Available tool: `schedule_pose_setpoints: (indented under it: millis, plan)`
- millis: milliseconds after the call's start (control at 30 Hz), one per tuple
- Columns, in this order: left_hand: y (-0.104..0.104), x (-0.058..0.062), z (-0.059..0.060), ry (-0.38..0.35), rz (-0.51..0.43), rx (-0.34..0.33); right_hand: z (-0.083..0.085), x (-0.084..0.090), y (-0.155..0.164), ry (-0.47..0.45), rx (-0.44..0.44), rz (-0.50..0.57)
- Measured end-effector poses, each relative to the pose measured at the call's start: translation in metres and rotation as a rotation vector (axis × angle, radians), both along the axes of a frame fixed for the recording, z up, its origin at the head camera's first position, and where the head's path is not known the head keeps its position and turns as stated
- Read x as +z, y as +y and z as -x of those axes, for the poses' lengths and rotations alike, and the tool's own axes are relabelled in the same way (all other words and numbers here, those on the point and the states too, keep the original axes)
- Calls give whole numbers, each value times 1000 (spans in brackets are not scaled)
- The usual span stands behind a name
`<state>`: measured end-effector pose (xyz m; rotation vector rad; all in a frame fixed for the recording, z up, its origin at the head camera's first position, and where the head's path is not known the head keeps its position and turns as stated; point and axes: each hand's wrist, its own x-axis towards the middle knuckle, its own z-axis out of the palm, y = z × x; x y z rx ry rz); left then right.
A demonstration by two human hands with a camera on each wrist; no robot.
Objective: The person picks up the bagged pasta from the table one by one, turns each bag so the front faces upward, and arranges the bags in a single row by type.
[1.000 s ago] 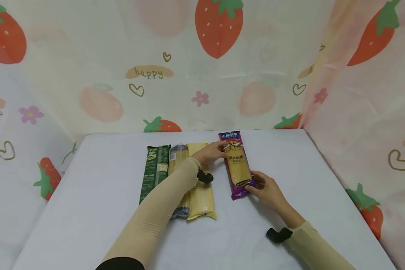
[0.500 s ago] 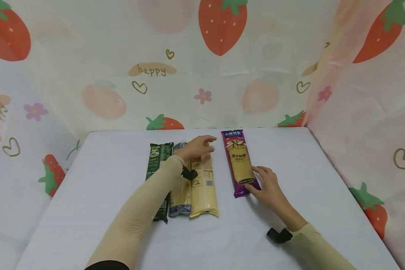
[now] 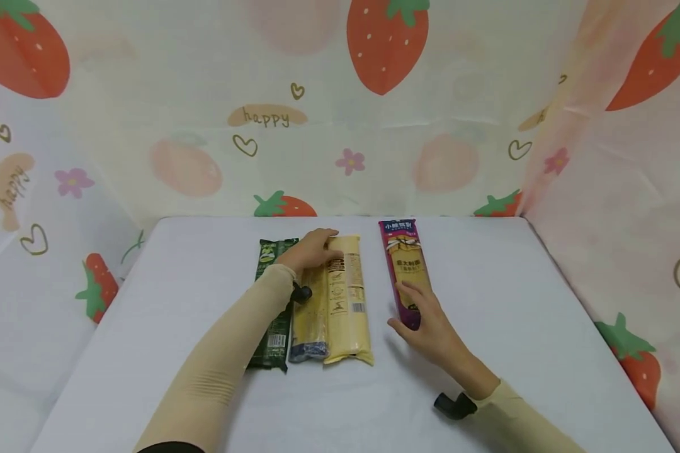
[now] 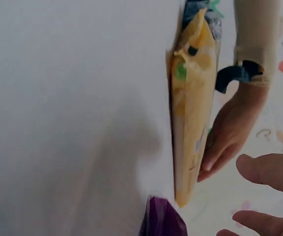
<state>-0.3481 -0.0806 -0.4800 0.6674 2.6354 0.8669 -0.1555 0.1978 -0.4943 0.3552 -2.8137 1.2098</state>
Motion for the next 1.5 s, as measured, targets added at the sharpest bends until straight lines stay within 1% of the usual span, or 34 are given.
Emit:
schedule_pose_setpoints:
  millis: [100, 167, 400, 500, 600, 733, 900, 1133, 1200, 1333, 1500]
  plan:
    - [-1, -3, 2, -6, 5, -17, -2, -2, -7, 26, 52, 8]
    - [-2, -4, 2, -13, 11, -26, -3, -3, -11, 26, 82, 1]
    - [-1, -5, 4, -27, 75, -35, -1, -10, -22, -51, 228, -33]
    - [2, -6, 6, -15, 117, -27, 0, -11, -29, -86, 287, -72]
    - [4, -4, 6, 1, 142, -23, 2, -13, -36, -116, 325, -121]
    - [9, -3, 5, 3, 153, -28, 3, -15, -44, -135, 327, -191]
    - [9, -1, 2, 2, 197, -8, 6, -10, -57, -125, 322, -258]
    - [8, -2, 3, -1, 222, -17, 10, -5, -73, -72, 314, -469]
    - [9, -2, 3, -4, 236, -18, 11, -3, -76, -62, 315, -512]
    - [10, -1, 2, -1, 251, -10, 14, 1, -79, -43, 322, -550]
    - [10, 2, -2, 6, 276, 0, 15, 3, -80, -19, 339, -543]
